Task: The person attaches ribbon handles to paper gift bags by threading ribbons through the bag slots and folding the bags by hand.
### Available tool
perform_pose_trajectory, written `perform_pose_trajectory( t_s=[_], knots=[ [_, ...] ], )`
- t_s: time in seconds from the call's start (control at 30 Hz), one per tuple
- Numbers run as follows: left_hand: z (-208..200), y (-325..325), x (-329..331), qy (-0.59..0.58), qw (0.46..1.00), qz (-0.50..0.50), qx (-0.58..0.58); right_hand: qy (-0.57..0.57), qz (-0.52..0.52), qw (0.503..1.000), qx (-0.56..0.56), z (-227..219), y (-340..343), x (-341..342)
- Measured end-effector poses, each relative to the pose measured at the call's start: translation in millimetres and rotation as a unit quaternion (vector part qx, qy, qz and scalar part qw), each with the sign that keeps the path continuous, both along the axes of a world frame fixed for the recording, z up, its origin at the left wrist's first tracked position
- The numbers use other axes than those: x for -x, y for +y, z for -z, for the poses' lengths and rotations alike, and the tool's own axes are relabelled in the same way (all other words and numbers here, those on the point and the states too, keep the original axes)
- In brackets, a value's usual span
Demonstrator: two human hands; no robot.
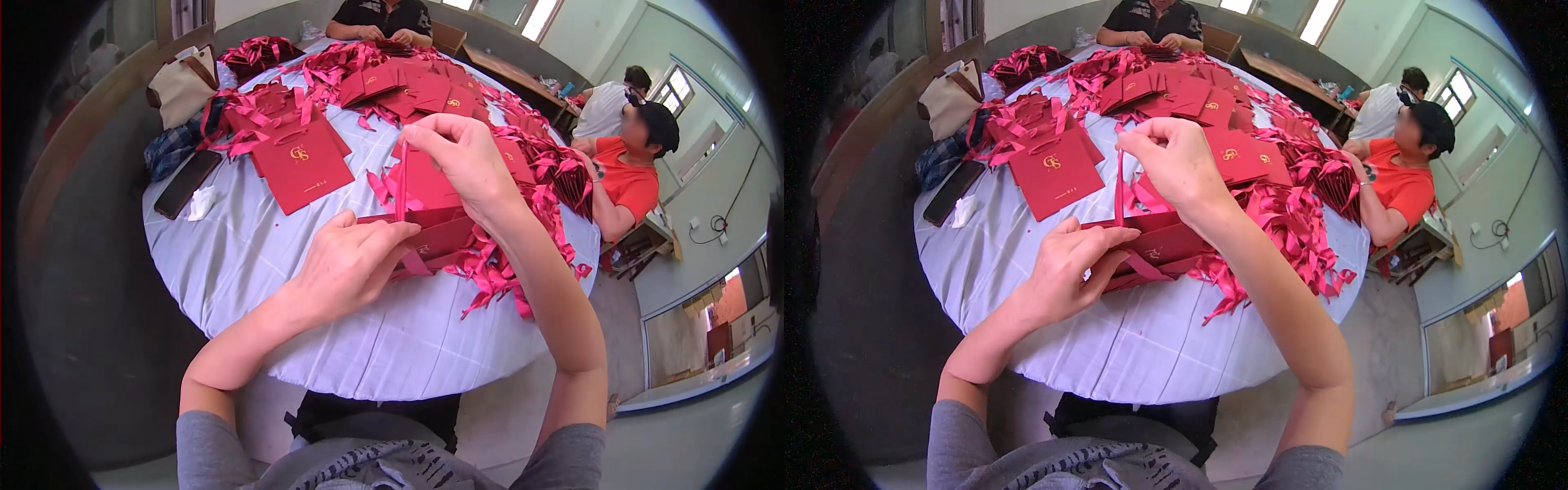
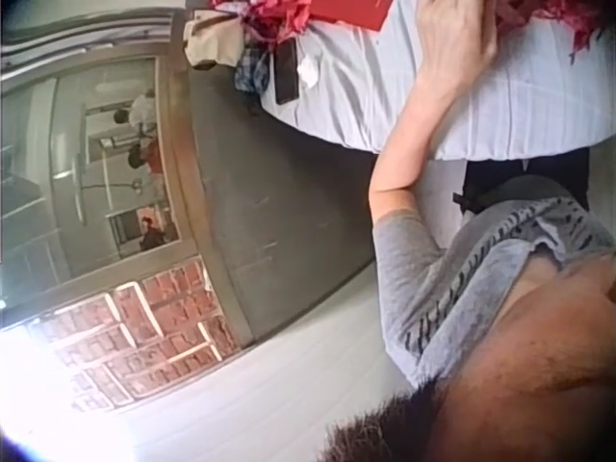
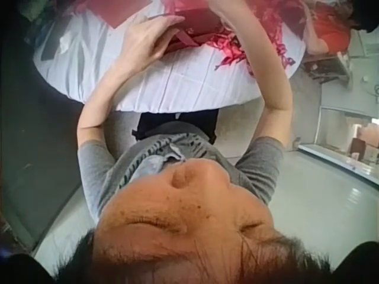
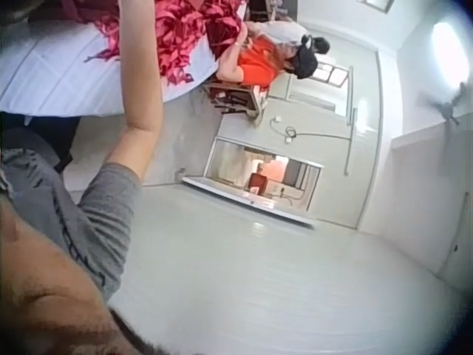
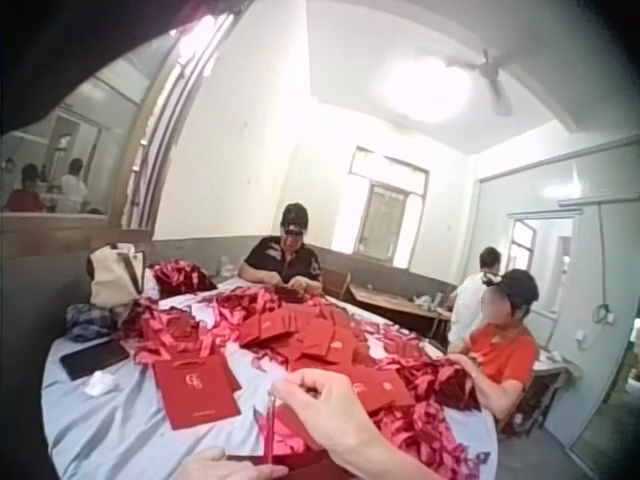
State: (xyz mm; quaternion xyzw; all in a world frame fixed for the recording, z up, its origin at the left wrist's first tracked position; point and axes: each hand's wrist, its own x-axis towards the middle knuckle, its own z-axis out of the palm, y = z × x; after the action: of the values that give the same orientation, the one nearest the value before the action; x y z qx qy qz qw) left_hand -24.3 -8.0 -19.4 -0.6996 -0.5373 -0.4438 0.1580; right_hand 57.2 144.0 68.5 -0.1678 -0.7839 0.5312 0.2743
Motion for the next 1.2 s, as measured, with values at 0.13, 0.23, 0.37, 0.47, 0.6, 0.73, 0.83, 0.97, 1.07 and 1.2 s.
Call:
perform_pose_trajectory(
  t_s=[0.13,0.23,0.37,0.47,0.6,0.73,0.83,0.97,1.07,1.2],
  knots=[
    [-3.2,-0.7,0.5,0.006,1.0,-0.011,-0.011,0.073,0.01,0.997,0.004,9.1,-2.5,10.8],
    [-3.7,-1.7,-2.0,0.009,1.0,0.0,-0.001,0.101,0.015,0.995,0.003,12.7,0.8,17.4],
    [-3.7,-3.0,-1.2,0.013,1.0,-0.016,-0.009,0.122,-0.017,0.992,0.0,14.0,2.2,24.9],
    [-3.6,-2.6,-2.2,0.008,1.0,-0.021,0.004,0.123,-0.005,0.992,-0.001,14.8,2.7,27.3],
    [-4.8,-1.3,-2.8,0.014,1.0,-0.021,-0.004,0.141,0.018,0.99,-0.02,15.8,0.5,31.5],
    [-6.1,-1.2,-2.7,0.014,1.0,-0.026,0.005,0.137,0.013,0.99,0.001,16.8,0.5,34.1],
    [-4.8,0.5,-5.0,0.017,1.0,-0.026,0.002,0.151,0.019,0.988,-0.007,13.8,2.8,37.0],
    [-8.2,-0.2,-6.8,0.019,0.999,-0.032,0.003,0.149,0.005,0.986,-0.071,12.1,10.1,36.5],
    [-5.5,-0.3,-5.0,0.006,0.999,-0.036,0.009,0.195,0.062,0.961,-0.187,10.5,10.6,21.1],
    [-4.2,-2.6,1.5,-0.016,0.998,-0.053,0.008,0.169,0.098,0.956,-0.22,27.6,-12.5,-37.3]
  ],
)
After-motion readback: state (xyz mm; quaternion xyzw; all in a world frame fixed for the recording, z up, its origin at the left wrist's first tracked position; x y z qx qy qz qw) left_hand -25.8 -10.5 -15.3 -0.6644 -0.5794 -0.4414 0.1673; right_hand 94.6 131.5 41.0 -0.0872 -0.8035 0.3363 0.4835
